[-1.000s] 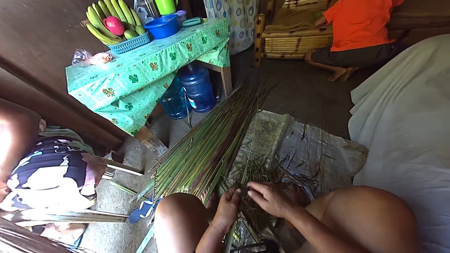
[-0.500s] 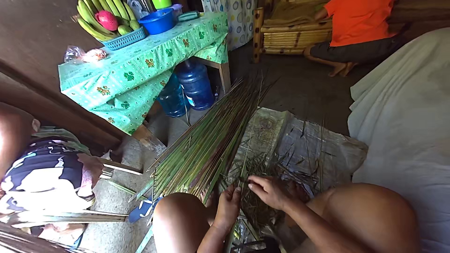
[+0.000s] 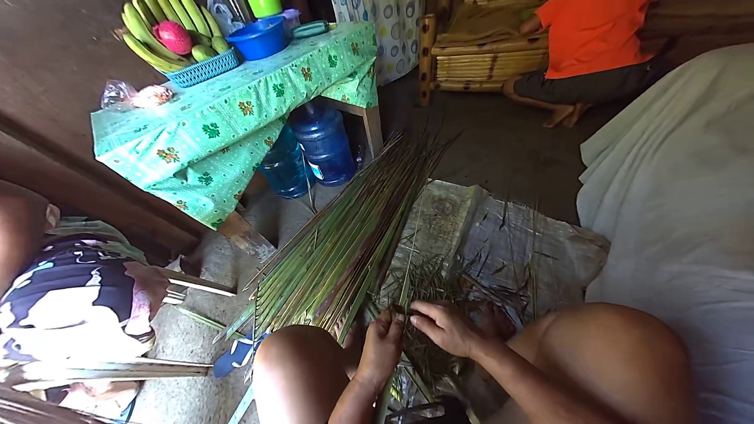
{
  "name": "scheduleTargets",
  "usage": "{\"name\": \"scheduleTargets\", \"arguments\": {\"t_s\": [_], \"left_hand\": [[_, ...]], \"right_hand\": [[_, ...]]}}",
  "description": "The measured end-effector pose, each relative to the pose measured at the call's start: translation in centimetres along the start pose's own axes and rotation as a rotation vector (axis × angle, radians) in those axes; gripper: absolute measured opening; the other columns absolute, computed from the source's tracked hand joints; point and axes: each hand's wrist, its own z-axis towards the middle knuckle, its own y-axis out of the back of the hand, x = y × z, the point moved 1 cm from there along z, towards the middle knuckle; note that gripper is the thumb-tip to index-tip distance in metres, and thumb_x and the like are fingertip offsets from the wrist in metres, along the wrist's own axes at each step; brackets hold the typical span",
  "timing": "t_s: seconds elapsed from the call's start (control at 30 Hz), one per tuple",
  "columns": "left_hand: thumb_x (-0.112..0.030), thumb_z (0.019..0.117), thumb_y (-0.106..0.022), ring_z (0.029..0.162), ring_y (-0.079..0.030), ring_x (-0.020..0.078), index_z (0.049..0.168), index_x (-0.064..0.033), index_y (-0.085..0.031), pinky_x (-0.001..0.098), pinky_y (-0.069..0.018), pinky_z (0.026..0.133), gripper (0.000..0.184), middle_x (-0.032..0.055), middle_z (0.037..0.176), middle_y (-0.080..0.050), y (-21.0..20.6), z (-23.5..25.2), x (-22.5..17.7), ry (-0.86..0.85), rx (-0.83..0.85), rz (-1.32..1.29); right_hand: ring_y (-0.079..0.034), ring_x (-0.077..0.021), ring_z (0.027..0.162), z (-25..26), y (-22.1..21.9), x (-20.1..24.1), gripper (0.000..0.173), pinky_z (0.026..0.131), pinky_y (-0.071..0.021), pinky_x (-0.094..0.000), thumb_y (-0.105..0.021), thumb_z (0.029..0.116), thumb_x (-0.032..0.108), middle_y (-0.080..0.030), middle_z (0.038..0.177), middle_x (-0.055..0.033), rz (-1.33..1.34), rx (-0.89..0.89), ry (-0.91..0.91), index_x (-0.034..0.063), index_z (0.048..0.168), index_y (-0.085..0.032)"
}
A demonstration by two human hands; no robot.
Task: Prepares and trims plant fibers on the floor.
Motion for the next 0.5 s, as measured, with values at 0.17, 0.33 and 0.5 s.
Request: {"name": "scheduleTargets", "arguments": {"t_s": [0.17,0.33,0.5], "left_hand": [[-0.017,0.1116,-0.036,0.040,-0.036,0.0034,0.090,-0.0082,-0.052,0.0182,-0.0327,0.039,0.028,-0.0047,0.054,-0.040,-0.4,-0.2,-0.7,0.077,0.053,-0.082],[-0.017,0.1121,-0.033,0.039,-0.036,0.0033,0.092,-0.0082,-0.052,0.0180,-0.0329,0.038,0.030,-0.0049,0.054,-0.041,-0.3,-0.4,-0.7,0.096,0.077,-0.072],[-0.016,0.1111,-0.036,0.040,-0.034,0.0029,0.089,-0.0089,-0.054,0.0181,-0.0315,0.039,0.029,-0.0055,0.054,-0.040,-0.1,-0.8,-0.5,0.085,0.080,-0.049]], "right_hand": [[-0.072,-0.0295,0.090,1.1,1.0,-1.8,0.037,0.080,-0.0564,-0.0500,-0.049,0.1034,0.028,-0.074,0.098,-0.0158,-0.140,-0.140,0.018,0.0024,0.116,-0.072],[-0.072,-0.0312,0.096,2.0,2.4,-2.7,0.039,0.087,-0.0541,-0.0520,-0.048,0.1047,0.028,-0.074,0.102,-0.0181,-0.109,-0.199,-0.101,0.0018,0.121,-0.071],[-0.069,-0.0313,0.091,2.9,4.5,-4.7,0.039,0.086,-0.0523,-0.0538,-0.044,0.1074,0.027,-0.072,0.101,-0.0191,-0.038,-0.267,-0.286,0.0020,0.124,-0.069]]}}
